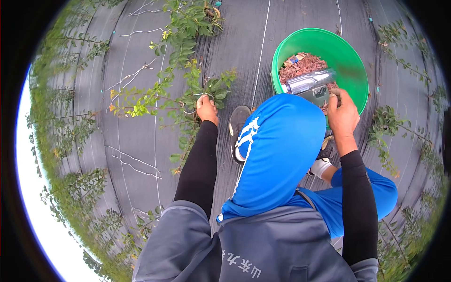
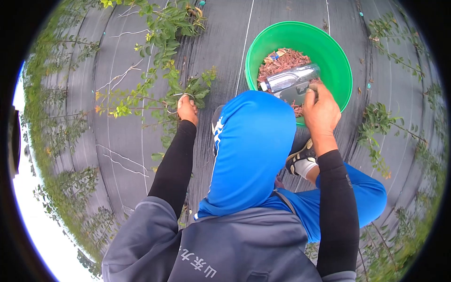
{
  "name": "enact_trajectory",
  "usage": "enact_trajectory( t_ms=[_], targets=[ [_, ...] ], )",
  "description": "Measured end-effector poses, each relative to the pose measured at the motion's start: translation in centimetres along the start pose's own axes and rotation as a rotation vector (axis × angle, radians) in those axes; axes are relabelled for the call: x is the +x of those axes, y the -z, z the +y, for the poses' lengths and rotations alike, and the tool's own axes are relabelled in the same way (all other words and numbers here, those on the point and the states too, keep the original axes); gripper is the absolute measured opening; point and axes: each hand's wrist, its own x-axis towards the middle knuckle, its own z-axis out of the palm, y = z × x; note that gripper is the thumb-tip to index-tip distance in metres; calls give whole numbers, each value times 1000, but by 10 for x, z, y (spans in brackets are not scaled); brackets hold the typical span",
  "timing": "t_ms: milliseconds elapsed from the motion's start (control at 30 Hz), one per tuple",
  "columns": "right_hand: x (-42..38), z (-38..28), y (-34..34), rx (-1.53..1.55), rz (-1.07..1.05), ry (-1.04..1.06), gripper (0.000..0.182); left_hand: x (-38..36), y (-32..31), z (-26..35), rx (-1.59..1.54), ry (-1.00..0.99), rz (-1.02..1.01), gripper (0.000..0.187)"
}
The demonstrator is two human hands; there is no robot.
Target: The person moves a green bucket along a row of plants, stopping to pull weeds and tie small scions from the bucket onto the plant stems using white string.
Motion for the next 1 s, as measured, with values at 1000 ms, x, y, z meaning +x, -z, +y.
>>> enact_trajectory(
  t_ms=[1000],
  targets=[
    [1, -2, 3, -28, -51, -48, 16, 48, 69, -40, -258, 408, 4, 26]
  ],
)
